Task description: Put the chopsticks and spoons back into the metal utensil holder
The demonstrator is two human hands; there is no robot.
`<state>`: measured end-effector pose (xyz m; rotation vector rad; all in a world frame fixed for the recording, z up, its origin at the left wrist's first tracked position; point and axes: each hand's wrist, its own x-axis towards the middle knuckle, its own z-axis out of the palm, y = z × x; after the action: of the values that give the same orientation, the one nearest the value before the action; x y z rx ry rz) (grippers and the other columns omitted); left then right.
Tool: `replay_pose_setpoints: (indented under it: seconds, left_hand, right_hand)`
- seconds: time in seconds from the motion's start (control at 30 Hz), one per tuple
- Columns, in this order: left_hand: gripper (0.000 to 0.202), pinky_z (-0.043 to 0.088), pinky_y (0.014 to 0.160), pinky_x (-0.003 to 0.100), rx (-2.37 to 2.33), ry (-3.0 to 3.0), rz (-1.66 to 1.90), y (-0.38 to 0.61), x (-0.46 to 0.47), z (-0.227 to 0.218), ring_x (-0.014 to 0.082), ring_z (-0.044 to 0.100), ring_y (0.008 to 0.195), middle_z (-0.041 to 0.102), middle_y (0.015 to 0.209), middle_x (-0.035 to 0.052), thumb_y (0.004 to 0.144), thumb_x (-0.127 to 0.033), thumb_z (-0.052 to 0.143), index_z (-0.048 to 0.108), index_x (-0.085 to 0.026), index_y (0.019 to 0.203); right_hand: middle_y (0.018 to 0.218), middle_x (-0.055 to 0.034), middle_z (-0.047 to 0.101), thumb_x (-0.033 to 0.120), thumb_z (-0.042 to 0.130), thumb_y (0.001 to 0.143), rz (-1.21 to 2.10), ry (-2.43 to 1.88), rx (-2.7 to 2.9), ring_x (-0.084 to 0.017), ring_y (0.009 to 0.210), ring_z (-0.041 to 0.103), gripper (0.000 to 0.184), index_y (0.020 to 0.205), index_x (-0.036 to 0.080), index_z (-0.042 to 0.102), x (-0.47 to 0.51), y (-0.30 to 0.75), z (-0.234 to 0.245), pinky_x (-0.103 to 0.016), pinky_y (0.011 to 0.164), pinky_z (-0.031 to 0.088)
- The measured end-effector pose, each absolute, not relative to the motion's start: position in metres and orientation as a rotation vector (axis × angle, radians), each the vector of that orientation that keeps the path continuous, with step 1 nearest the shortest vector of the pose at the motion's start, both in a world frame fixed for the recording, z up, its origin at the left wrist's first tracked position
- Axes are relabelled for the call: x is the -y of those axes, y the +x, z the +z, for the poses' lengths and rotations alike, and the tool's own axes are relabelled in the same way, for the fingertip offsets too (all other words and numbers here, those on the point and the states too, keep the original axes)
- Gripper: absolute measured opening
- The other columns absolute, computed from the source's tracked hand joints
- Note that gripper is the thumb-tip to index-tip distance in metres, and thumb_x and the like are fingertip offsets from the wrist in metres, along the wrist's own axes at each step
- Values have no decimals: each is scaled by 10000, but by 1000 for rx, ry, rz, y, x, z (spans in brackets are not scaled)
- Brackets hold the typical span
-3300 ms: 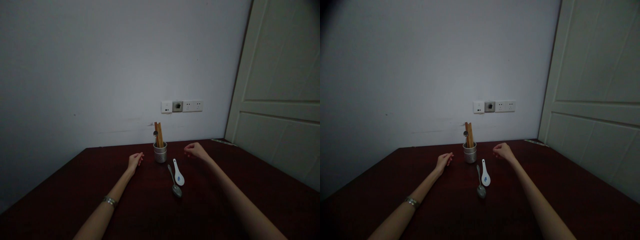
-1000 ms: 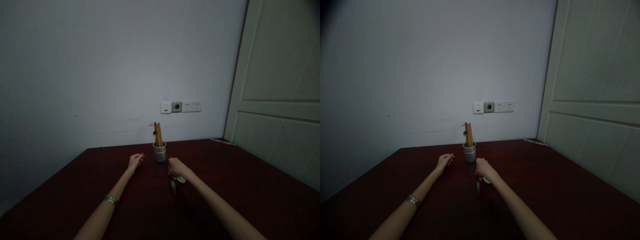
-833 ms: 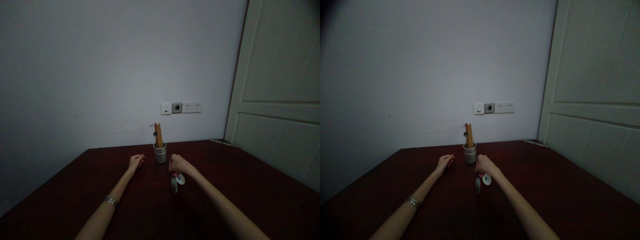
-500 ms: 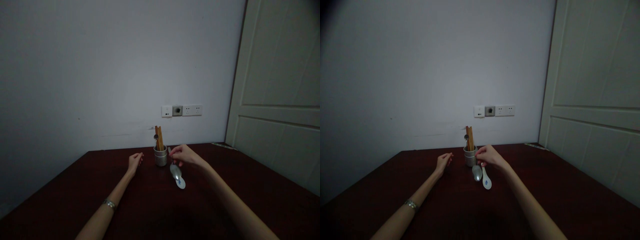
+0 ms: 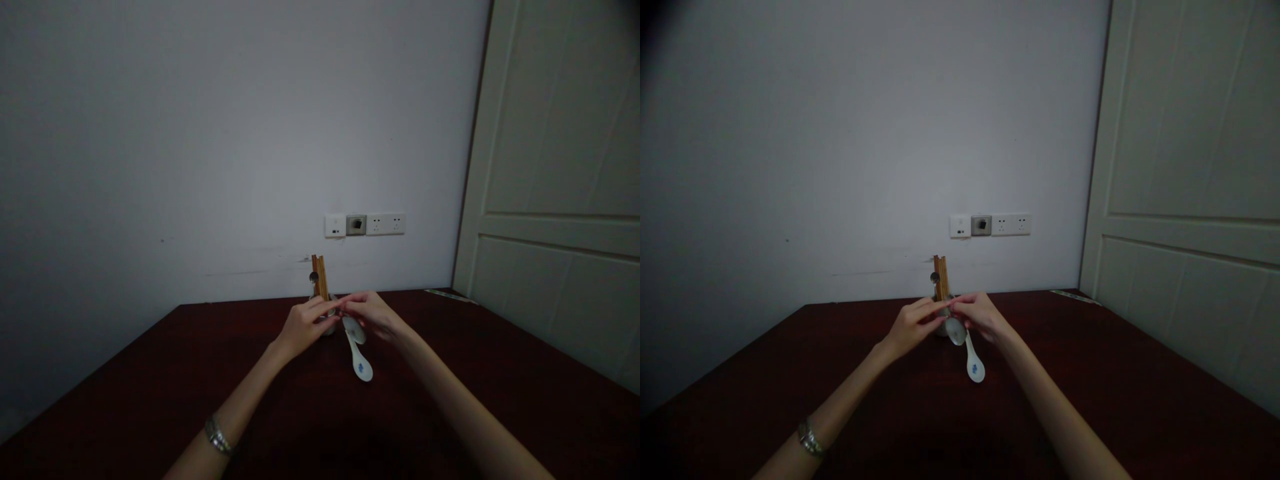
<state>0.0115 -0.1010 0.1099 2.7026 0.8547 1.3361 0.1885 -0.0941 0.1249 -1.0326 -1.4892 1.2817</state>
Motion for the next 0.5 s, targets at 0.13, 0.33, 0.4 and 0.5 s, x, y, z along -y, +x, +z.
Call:
replay_pose_setpoints:
  seconds: [0.13,0.33,0.4,0.5]
  left_hand:
    - [284,452,612,223,-692,2761,1496,16,97,100,107,544,682,599,803,49,818,-248,480,592,-184,1071]
    - [243,483,650,230,-567,2823,1607,16,98,99,115,577,751,623,861,65,809,-192,486,608,-171,1018]
    - [228,484,661,237,-585,2845,1598,16,99,100,121,580,756,628,859,68,808,-194,485,617,-169,992]
    - [204,474,635,232,-610,2827,1605,18,101,100,119,575,712,631,812,66,800,-197,493,628,-158,949]
  right_hand:
    - [451,30,536,153,568,646,1297,-1019,1490,-20,352,351,129,716,100,662,95,185,123,-141,340,252]
    - [460,15,551,196,605,650,1322,-1003,1469,-22,354,357,121,706,111,673,94,184,120,-145,336,253]
    - [475,9,562,191,600,653,1335,-994,1458,-25,361,375,116,699,113,673,94,184,120,-146,344,270]
    - [510,-4,586,188,597,654,1361,-982,1447,-27,371,400,119,706,112,673,94,184,119,-147,348,287]
